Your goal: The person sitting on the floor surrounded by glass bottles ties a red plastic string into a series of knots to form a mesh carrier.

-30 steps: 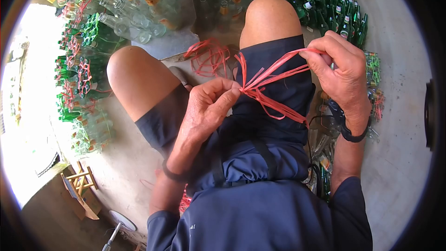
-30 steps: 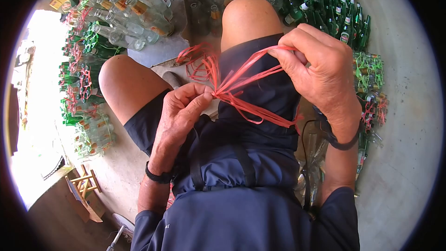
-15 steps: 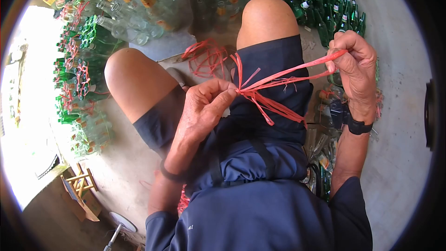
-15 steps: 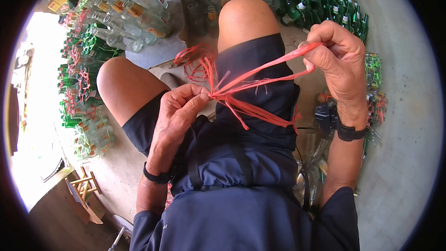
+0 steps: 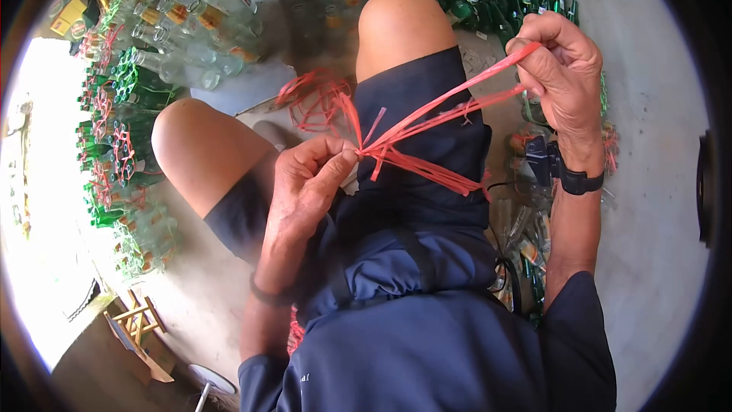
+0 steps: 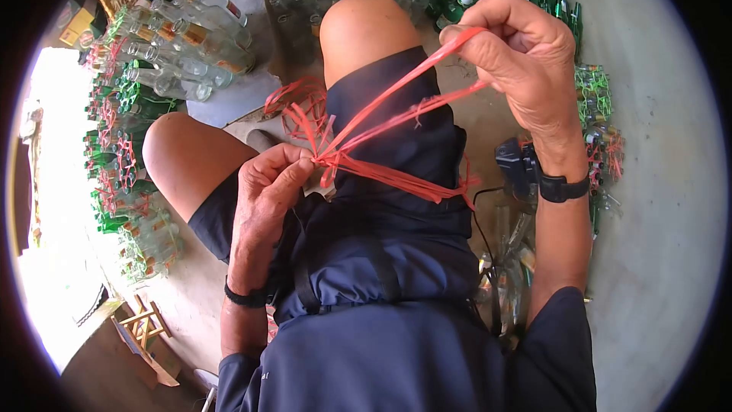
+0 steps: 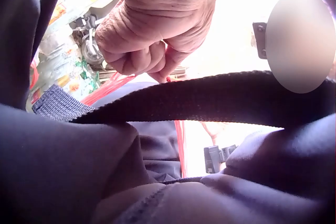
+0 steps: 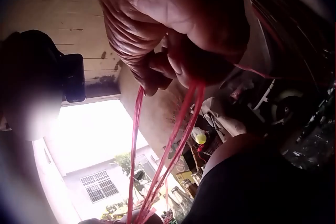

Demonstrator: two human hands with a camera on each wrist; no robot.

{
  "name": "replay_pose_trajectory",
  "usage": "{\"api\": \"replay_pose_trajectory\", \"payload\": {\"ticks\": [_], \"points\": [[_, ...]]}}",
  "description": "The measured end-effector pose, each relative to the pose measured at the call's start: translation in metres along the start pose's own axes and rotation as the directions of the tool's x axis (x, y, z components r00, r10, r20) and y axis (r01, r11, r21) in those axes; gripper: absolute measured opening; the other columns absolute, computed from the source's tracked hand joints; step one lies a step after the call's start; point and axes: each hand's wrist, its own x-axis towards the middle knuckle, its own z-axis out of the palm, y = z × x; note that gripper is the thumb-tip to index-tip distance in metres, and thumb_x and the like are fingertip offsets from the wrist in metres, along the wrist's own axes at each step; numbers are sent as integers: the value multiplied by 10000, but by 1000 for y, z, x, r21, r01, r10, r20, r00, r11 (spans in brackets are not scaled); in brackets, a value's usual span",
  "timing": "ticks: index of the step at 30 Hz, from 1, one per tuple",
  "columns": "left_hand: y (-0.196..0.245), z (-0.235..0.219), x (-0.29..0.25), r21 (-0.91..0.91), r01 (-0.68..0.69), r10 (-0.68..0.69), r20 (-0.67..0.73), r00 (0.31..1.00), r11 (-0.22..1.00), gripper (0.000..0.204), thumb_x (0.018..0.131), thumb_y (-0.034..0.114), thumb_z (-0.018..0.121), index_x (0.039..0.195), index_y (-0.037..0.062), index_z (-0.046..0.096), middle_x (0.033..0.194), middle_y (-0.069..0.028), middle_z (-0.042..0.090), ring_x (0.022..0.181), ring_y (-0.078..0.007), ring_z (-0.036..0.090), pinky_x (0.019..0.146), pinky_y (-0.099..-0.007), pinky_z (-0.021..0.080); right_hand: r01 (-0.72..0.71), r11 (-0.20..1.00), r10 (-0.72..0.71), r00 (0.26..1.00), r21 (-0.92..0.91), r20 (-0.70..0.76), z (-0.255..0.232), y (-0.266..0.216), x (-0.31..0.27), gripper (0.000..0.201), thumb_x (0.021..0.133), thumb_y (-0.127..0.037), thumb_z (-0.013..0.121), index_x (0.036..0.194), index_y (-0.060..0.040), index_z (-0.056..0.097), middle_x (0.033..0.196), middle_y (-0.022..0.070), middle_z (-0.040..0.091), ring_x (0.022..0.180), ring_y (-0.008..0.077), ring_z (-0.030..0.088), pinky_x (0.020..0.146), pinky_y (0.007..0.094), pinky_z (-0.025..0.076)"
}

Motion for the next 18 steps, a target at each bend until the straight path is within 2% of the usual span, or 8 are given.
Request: {"api": "replay_pose_trajectory", "payload": {"ticks": [2,3,5,12,14,15,16,18], "points": [[-1,0,0,10,-1,1,0,1000,1000,172,1016,149,665,945,-2,707,751,83,584,645,8,439,556,-191,328,158,929,-186,981,-334,-56,4,2,2,60,928,18,736,981,23,708,894,69,764,697,51,659,615,179,515],[-1,0,0,11,-1,1,1,1000,1000,172,1016,149,665,945,-2,707,751,83,584,645,8,439,556,-191,328,157,929,-186,981,-334,-57,4,-1,1,60,928,18,736,981,23,708,894,69,764,697,51,659,615,179,515],[-2,1,0,-19,-2,1,-5,1000,1000,169,1015,144,668,945,-5,703,745,84,576,640,9,435,556,-188,324,151,754,-220,975,-639,-29,3,-8,1,57,916,21,754,959,21,717,867,33,766,760,35,674,648,168,518],[-1,2,-2,-23,-8,8,-5,1000,1000,174,1014,151,678,948,-9,700,746,87,568,637,10,428,553,-185,320,185,715,-265,964,-675,-16,-8,-14,-2,45,932,-11,746,967,12,729,843,9,754,692,15,615,605,179,481],[0,1,-3,-13,5,-5,-7,1000,1000,170,1011,148,675,944,-5,704,749,86,573,641,12,430,553,-187,319,127,976,-144,986,-176,-88,-17,-12,-1,102,964,-86,737,991,12,728,856,11,740,614,18,534,557,195,419],[1,1,-3,-11,1,-1,-11,1000,1000,170,1011,148,675,944,-5,704,749,86,573,641,12,430,553,-187,319,94,995,-93,992,18,-82,-19,-9,-2,173,986,-153,728,1021,16,724,880,18,727,581,35,478,536,205,373],[2,4,-3,8,-1,1,-22,1000,1000,167,1009,146,674,941,-2,709,750,87,575,640,12,431,552,-189,320,97,995,-96,992,21,-78,-23,-9,-2,173,986,-153,728,1021,16,724,880,18,727,581,35,478,536,205,373],[2,5,-4,27,1,0,-41,999,1000,164,1006,143,672,938,0,714,750,88,577,638,12,432,552,-191,320,-19,968,19,1000,252,2,-31,-9,-1,199,993,-169,726,1050,22,720,877,18,726,590,44,477,536,206,368]]}}
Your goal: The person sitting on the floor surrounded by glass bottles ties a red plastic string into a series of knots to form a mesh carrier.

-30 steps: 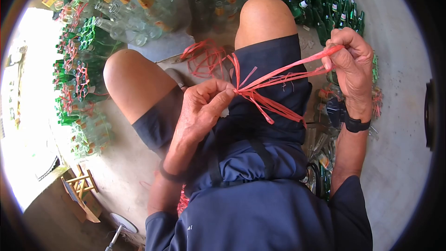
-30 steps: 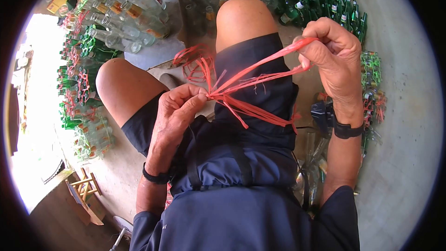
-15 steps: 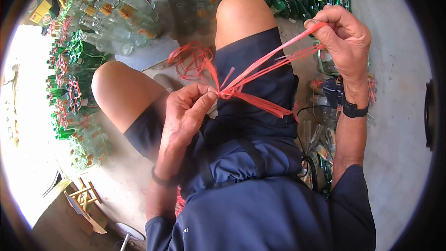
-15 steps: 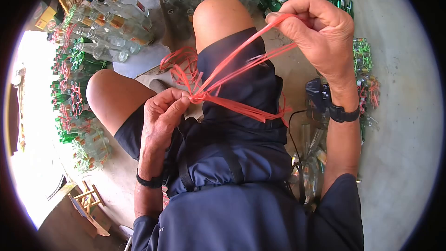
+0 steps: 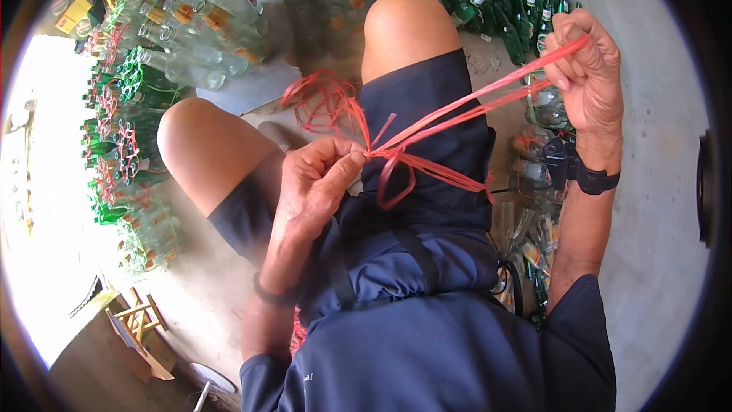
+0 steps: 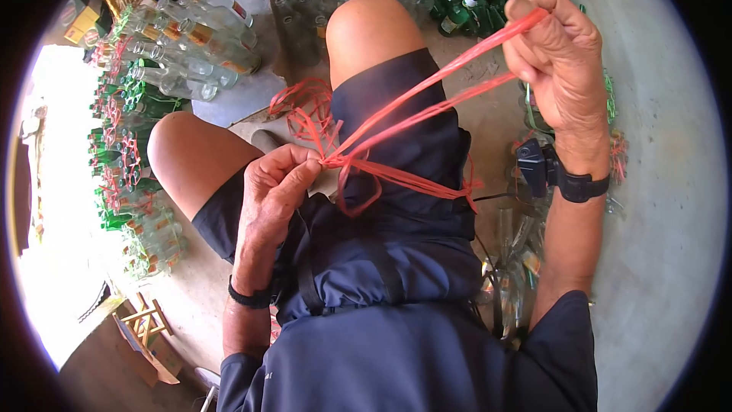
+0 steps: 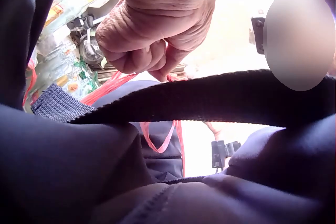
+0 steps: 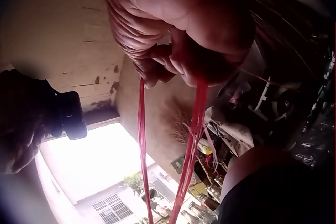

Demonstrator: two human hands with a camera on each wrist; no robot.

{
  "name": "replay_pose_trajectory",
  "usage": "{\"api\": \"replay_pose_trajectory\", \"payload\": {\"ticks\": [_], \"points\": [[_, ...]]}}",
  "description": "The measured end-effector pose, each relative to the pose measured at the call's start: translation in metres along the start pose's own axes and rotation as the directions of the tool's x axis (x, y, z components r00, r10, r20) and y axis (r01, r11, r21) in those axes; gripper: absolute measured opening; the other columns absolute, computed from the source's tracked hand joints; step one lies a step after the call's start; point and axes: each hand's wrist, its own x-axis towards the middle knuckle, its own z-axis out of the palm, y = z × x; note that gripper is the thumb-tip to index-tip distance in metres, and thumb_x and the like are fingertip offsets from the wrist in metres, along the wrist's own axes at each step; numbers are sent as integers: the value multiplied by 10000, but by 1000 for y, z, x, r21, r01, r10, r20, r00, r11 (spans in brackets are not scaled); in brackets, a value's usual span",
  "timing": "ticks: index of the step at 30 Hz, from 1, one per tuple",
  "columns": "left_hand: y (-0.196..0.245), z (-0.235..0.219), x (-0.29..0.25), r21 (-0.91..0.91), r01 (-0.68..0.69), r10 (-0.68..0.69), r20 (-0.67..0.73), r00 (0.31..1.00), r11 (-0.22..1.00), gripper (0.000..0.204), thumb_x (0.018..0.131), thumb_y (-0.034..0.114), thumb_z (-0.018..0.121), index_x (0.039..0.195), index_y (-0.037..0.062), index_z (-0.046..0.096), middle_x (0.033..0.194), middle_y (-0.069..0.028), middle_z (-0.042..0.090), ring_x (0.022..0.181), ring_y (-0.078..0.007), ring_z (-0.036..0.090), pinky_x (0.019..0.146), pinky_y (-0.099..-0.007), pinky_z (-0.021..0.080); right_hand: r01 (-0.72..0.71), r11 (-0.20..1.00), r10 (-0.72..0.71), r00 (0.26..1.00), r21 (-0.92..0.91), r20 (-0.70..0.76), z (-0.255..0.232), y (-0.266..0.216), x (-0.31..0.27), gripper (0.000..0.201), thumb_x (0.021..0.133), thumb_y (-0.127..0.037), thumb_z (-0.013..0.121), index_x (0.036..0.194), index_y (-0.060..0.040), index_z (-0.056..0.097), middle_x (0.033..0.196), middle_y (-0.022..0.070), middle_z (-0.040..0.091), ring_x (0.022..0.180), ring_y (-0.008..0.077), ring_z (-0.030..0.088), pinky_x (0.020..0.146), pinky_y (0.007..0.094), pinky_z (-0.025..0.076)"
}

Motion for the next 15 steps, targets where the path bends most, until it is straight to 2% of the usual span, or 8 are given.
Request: {"api": "replay_pose_trajectory", "payload": {"ticks": [1,3,4,6,8,11,14,15], "points": [[-2,-1,1,2,-4,4,2,1000,1000,162,1004,143,673,936,3,718,746,90,578,636,12,432,551,-194,322,2,1000,-2,1000,4,5,-1,-1,0,199,993,-169,726,1050,22,720,877,18,726,590,44,477,536,206,368],[-4,-3,2,4,-6,6,-1,1000,1000,161,1003,142,673,933,5,722,741,91,580,635,12,432,550,-197,324,57,896,-139,978,-440,-156,-1,-2,-3,156,980,-130,741,1024,19,726,835,-13,701,623,35,491,558,195,377],[-6,-3,2,-9,-4,4,13,1000,1000,160,1002,141,672,933,5,722,737,90,584,635,11,434,550,-198,328,57,897,-137,979,-437,-152,-2,-1,-2,156,980,-130,741,1024,19,726,835,-13,701,623,35,491,558,195,377],[-5,-3,2,-23,-1,2,23,1000,1000,160,1002,139,672,933,4,722,733,89,588,635,10,436,551,-199,331,109,551,-370,921,-827,-124,-3,0,-1,100,953,-80,766,976,12,735,805,-40,676,659,14,500,575,184,379],[-2,-2,1,-45,11,-10,32,999,999,160,1002,143,672,932,8,722,726,87,594,635,10,433,550,-201,332,100,575,-342,931,-812,-128,-3,-5,-4,67,928,-42,782,931,8,738,800,-51,663,693,4,508,588,173,382],[-11,-1,5,-60,-30,31,24,999,998,160,1003,147,674,934,12,724,727,86,600,632,8,432,548,-204,332,26,514,-337,925,-858,-174,0,-7,-6,62,918,-34,791,933,10,749,813,-41,681,711,3,508,606,168,384],[-11,-1,5,-51,-57,59,25,998,997,164,1003,155,681,933,13,725,733,81,609,639,5,437,553,-209,339,28,519,-366,910,-854,-193,7,-9,-4,169,969,-138,758,887,-6,690,743,-65,597,648,11,451,589,173,371],[-9,-2,4,-51,-57,58,22,998,997,164,1003,155,681,933,13,725,733,81,609,639,5,437,553,-209,339,68,855,-191,963,-515,-189,6,-13,-3,235,1000,-204,719,861,-32,638,711,-72,518,611,23,396,567,179,356]]}}
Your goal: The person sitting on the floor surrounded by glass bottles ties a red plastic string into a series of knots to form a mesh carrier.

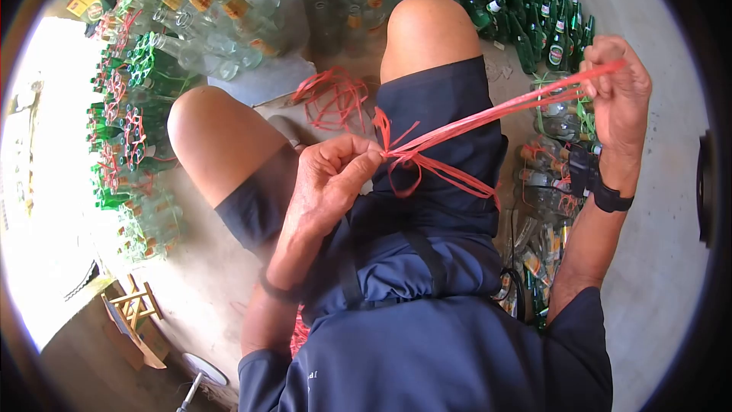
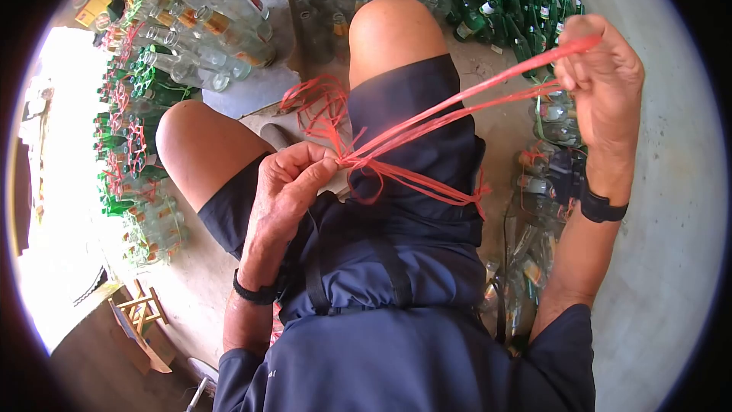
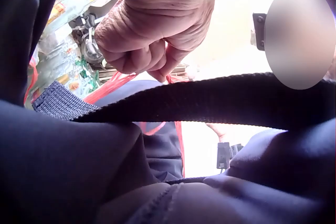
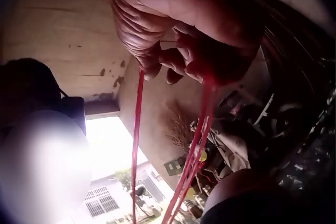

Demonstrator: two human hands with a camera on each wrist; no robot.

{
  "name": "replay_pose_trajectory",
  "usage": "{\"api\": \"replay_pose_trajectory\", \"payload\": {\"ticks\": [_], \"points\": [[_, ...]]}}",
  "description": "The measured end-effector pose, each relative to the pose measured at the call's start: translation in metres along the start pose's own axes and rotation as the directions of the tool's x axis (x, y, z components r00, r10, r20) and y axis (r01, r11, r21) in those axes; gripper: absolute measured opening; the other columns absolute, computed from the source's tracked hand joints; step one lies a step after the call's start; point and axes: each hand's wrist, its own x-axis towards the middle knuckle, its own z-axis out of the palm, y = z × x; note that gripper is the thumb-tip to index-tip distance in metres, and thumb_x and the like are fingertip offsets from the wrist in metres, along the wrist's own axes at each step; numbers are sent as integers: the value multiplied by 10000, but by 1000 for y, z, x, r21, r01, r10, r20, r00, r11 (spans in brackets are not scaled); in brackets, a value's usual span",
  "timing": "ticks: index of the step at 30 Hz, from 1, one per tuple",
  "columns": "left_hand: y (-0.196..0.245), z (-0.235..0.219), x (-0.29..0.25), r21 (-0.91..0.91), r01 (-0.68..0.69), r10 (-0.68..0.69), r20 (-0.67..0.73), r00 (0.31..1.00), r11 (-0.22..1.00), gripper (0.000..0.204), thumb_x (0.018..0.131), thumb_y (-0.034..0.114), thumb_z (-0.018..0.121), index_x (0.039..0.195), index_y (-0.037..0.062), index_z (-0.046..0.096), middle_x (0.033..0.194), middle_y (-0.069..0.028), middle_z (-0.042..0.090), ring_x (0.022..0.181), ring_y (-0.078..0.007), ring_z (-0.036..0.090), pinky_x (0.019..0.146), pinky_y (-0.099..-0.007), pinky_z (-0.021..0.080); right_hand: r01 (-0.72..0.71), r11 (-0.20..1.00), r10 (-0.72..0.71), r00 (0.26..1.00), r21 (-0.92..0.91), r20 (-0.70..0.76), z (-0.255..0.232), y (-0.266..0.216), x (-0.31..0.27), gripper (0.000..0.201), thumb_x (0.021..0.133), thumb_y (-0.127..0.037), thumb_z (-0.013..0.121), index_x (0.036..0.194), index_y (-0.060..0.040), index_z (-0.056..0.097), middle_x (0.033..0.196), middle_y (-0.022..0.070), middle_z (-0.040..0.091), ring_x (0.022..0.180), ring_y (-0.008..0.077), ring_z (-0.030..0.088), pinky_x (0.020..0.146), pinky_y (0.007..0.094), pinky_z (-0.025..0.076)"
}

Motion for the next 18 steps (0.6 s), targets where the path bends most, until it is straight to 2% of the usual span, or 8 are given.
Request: {"api": "replay_pose_trajectory", "payload": {"ticks": [1,2,6,7,8,12,14,18], "points": [[4,-2,-1,4,51,-51,7,999,999,164,1002,158,684,938,12,724,737,80,612,644,3,443,559,-209,344,-152,886,90,983,439,158,-2,-1,1,303,1030,-270,680,836,-58,586,679,-80,438,574,36,340,545,186,341],[6,-3,-1,8,100,-101,13,995,995,164,1002,160,687,942,11,724,741,78,615,650,1,448,564,-210,350,-238,842,151,966,484,212,-2,0,1,373,1065,-352,601,809,-112,475,668,-71,294,543,72,245,518,206,328],[-1,-2,-1,-2,71,-71,3,997,997,165,1001,168,690,955,14,726,734,78,610,638,2,443,555,-209,339,-251,883,172,959,396,224,-7,12,1,325,1044,-303,653,843,-54,597,666,-64,411,571,38,314,530,208,326],[-5,-1,0,1,46,-46,4,999,999,169,1001,176,691,957,16,727,726,80,603,625,3,434,545,-211,329,-125,989,122,992,84,40,-4,13,-3,293,1037,-279,669,897,-21,663,682,-49,480,593,29,368,539,207,334],[-7,-1,0,5,20,-20,6,1000,1000,174,1001,184,693,960,19,728,717,82,595,613,4,425,535,-212,319,-37,965,6,993,-258,-118,-2,13,-5,282,1029,-255,684,952,12,729,698,-35,549,615,20,422,548,206,342],[2,-3,-1,21,100,-100,11,995,995,183,1000,196,694,953,23,728,707,84,586,598,5,413,523,-217,306,176,879,-222,973,-443,-56,0,8,-4,230,1015,-206,707,1051,5,790,735,-14,634,654,20,507,550,201,360],[2,-3,0,23,94,-95,18,995,995,180,998,195,694,948,25,727,702,87,580,597,3,414,522,-220,307,254,712,-292,955,-654,53,-5,4,-1,243,1030,-148,680,1163,47,740,757,-13,614,677,33,501,580,206,391],[5,-3,-1,43,113,-114,14,993,993,175,995,186,694,946,21,725,716,84,586,613,3,425,534,-216,317,320,592,-385,919,-739,90,-15,4,6,185,1018,-119,693,1096,33,763,747,-24,609,693,38,498,593,208,402]]}}
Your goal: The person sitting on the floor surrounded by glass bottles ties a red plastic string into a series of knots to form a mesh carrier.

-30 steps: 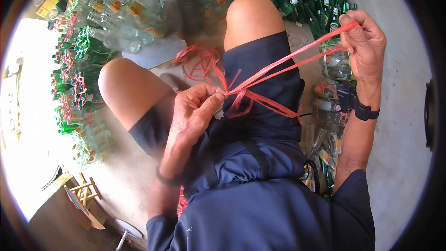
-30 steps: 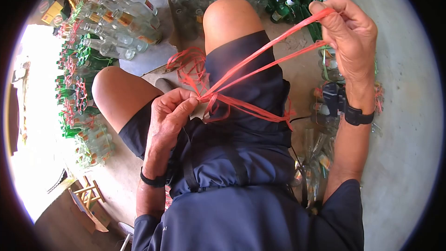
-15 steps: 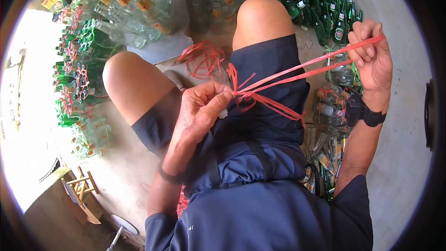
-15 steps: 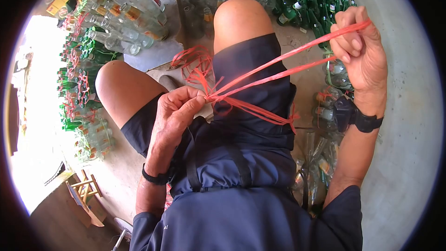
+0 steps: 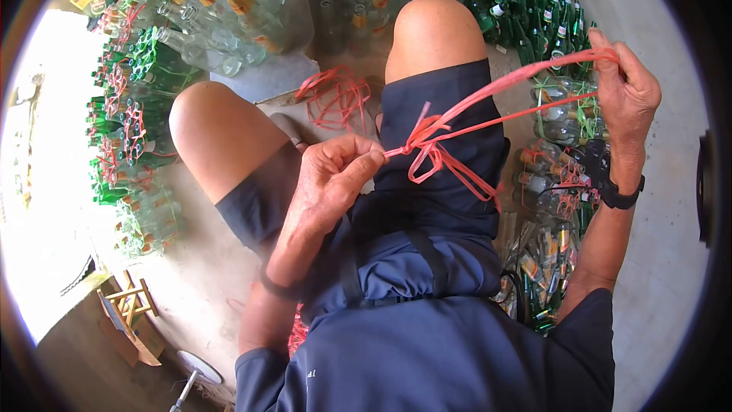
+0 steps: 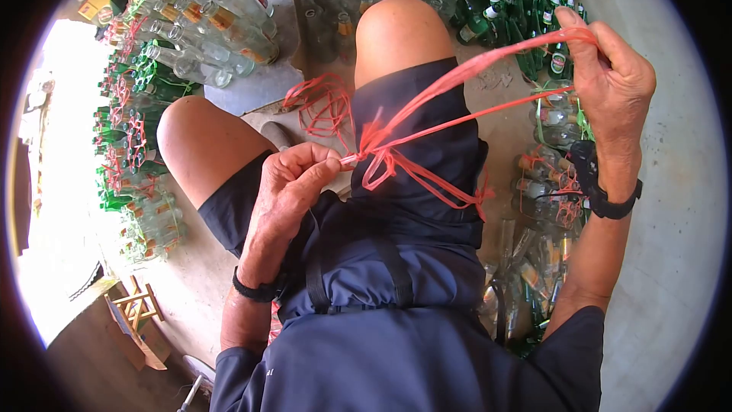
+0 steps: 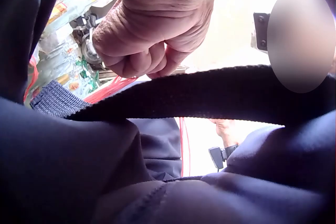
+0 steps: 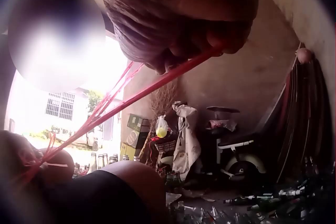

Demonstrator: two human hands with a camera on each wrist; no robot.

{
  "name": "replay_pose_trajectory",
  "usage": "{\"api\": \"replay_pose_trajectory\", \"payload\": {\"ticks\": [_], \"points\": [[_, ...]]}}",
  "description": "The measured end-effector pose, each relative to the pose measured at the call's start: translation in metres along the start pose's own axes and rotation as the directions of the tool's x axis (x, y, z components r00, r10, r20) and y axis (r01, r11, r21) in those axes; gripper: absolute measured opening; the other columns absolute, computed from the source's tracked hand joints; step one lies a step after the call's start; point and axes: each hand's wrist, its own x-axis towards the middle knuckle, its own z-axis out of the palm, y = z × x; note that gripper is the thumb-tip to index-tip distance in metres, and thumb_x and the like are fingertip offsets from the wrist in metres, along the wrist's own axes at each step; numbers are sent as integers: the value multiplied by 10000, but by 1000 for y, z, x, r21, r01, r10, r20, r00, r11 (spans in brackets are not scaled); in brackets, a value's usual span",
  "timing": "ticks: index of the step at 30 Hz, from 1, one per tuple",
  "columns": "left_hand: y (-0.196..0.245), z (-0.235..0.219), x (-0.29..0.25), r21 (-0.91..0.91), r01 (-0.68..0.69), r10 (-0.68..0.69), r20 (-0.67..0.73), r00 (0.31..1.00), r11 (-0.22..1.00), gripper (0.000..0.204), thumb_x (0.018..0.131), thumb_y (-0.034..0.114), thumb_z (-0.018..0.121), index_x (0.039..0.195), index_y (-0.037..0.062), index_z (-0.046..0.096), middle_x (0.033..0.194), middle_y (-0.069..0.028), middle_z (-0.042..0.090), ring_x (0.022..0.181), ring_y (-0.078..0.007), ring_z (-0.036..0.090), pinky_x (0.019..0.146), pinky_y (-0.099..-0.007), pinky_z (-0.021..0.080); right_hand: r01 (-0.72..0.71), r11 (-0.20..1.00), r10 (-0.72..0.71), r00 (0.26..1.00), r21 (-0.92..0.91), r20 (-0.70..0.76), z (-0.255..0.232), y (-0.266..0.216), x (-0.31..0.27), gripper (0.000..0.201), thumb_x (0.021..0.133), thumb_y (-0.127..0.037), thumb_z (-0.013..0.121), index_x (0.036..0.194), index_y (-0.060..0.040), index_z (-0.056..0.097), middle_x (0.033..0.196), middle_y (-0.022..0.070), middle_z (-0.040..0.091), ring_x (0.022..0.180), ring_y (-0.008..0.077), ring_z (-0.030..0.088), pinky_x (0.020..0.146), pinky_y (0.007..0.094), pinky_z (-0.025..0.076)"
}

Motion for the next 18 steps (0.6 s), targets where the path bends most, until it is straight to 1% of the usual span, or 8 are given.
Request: {"api": "replay_pose_trajectory", "payload": {"ticks": [2,6,8,9,11,12,15,18], "points": [[-3,2,1,-36,-30,30,6,1000,999,174,994,180,695,940,17,721,733,80,590,634,0,438,550,-214,327,22,985,-7,996,-168,87,-7,-1,5,128,998,-85,711,1058,14,766,744,-35,606,678,38,468,600,203,403],[-1,2,1,-37,-15,16,20,1000,999,177,996,180,695,947,12,720,749,75,595,655,-2,452,565,-212,338,9,986,13,991,-165,133,-6,-19,17,158,995,-117,725,898,7,739,639,-47,466,631,19,407,538,202,331],[0,2,1,-55,-29,30,20,999,998,184,1003,186,691,960,9,720,744,76,592,651,-2,449,562,-214,335,-250,965,217,930,78,295,-5,-13,16,88,959,-74,737,985,8,720,721,-19,527,681,35,485,596,214,401],[-3,1,2,-55,-30,31,16,999,998,184,1003,186,691,960,9,720,744,76,592,651,-2,449,562,-214,335,-248,966,214,931,80,295,-3,-15,15,88,959,-74,737,985,8,720,721,-19,527,681,35,485,596,214,401],[-10,1,7,-76,-55,57,29,998,996,188,1013,187,680,967,8,719,743,80,588,650,-2,444,562,-213,332,-257,957,177,885,136,430,3,-24,12,264,892,-2,731,1149,6,670,956,26,628,872,100,609,785,260,499],[-10,2,7,-77,-54,57,28,998,996,188,1013,187,680,967,8,719,743,80,588,650,-2,444,562,-213,332,-175,977,98,876,121,473,3,-25,10,459,830,45,698,1277,-10,613,1182,74,626,1087,179,628,992,320,486],[-4,2,5,-94,-45,47,20,999,995,189,1015,188,677,971,9,719,736,87,583,643,2,428,557,-214,317,-137,990,118,903,17,414,-2,-52,4,503,816,54,683,1306,-14,594,1240,105,610,1167,218,614,1056,339,461],[-2,1,5,-96,-15,19,38,999,995,186,1013,188,680,982,10,725,742,88,589,647,8,427,558,-212,314,-3,1000,-4,974,28,229,-6,-83,0,406,802,59,696,1202,8,646,1111,125,643,1003,223,635,924,339,507]]}}
